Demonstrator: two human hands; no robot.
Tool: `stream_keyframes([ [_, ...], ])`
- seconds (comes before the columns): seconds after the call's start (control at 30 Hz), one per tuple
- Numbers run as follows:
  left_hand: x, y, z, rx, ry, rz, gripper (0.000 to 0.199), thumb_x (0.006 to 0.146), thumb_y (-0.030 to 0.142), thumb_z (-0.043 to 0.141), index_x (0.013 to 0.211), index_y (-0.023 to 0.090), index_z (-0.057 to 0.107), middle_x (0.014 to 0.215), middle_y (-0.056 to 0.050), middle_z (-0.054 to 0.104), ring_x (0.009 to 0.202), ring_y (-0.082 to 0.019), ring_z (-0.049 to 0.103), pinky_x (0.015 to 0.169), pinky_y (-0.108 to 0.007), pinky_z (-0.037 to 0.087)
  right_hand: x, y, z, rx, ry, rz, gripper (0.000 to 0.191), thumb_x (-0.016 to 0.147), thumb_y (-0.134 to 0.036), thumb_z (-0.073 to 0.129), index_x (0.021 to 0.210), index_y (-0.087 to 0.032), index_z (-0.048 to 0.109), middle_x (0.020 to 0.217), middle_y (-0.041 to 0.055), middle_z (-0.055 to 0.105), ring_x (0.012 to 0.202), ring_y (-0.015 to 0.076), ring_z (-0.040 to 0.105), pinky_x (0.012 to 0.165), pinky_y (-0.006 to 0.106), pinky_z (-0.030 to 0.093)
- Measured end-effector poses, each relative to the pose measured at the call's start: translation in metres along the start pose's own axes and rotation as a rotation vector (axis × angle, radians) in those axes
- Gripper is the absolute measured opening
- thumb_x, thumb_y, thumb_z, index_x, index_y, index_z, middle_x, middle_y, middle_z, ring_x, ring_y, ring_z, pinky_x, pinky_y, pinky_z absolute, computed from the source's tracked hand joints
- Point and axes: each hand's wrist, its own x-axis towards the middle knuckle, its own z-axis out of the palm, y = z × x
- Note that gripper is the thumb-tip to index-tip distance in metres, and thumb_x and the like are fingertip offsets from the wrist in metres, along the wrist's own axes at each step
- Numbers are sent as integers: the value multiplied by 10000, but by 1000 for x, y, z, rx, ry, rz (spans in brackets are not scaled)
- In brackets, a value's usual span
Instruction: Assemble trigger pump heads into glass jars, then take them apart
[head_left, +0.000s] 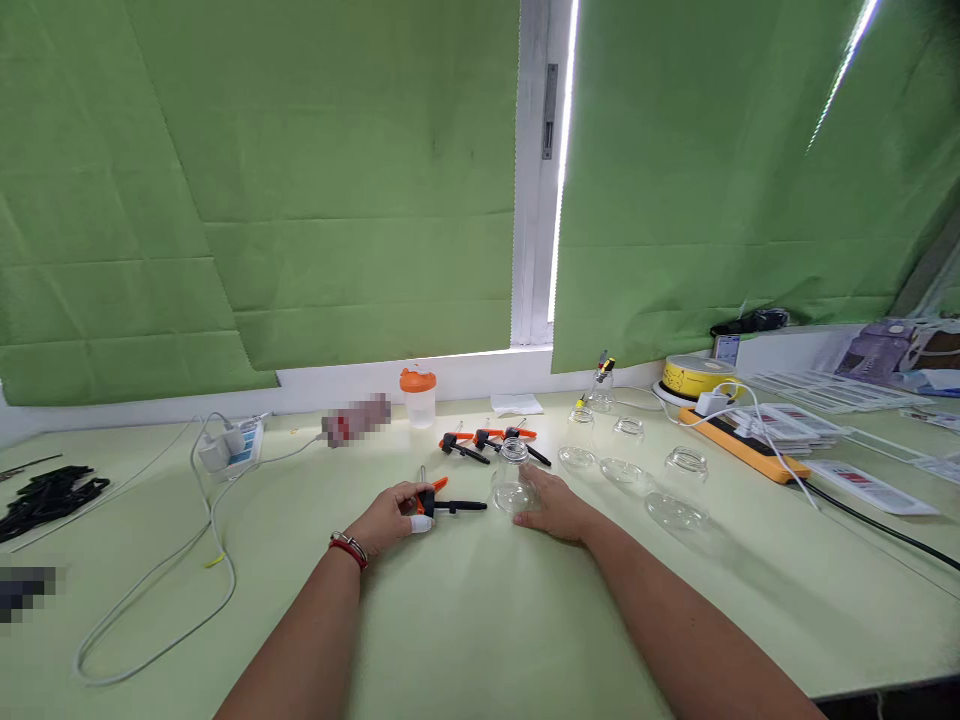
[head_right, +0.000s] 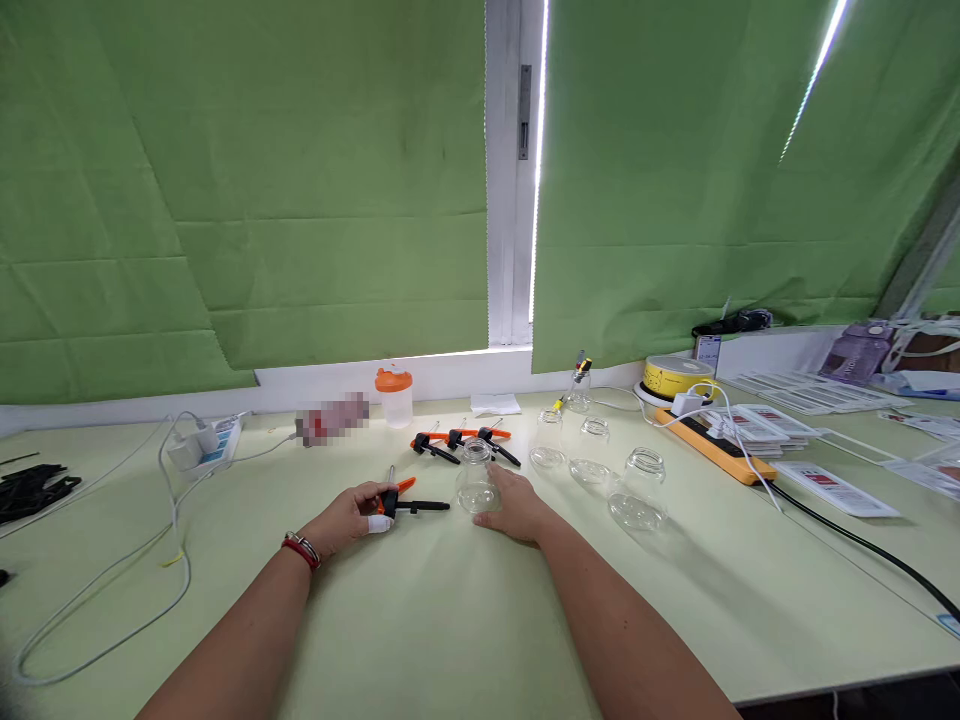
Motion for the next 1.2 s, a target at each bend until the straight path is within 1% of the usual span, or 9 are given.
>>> stream_keyframes([
  [0.1,-1,2,0,-8,-6,5,564,590,334,713,1136,229,619,1002,-21,546,846,-191,506,799,-306,420,0,1,-1,23,-25,20,967,621,-540,671,1416,-218,223,1405,84,371,1305,302,273,1043,421,264],
  [0.37,0,0,0,-22,0,18,575,570,317,730,1128,226,625,924,-9,547,805,-178,499,772,-300,423,1,3,1,25,-15,8,968,613,-552,672,1410,-210,242,1404,84,371,1298,302,276,1057,419,244],
  [0.63,3,-5,0,-28,4,37,517,564,260,708,1075,209,643,977,-18,590,876,-208,546,810,-312,429,3,6,2,20,-6,-36,918,628,-548,666,1392,-219,279,1371,85,412,1279,310,303,1037,434,258],
  [0.87,3,-7,0,-25,19,41,487,552,217,690,1038,198,650,1003,-27,604,897,-223,566,802,-311,441,3,5,2,5,-6,-41,894,624,-541,671,1372,-210,310,1361,94,420,1270,311,316,1037,431,256],
  [1.07,2,-5,1,-41,18,38,487,561,237,692,1043,190,649,997,-43,616,866,-214,572,785,-301,451,2,2,-1,19,-7,-28,868,613,-524,684,1349,-225,334,1343,95,438,1255,302,347,1013,429,299],
  [1.2,2,-4,1,-52,20,31,504,558,240,700,1056,186,645,986,-54,628,868,-216,572,793,-302,452,-1,-3,-2,49,20,-10,840,592,-496,707,1317,-234,373,1321,86,460,1228,287,391,989,408,338],
])
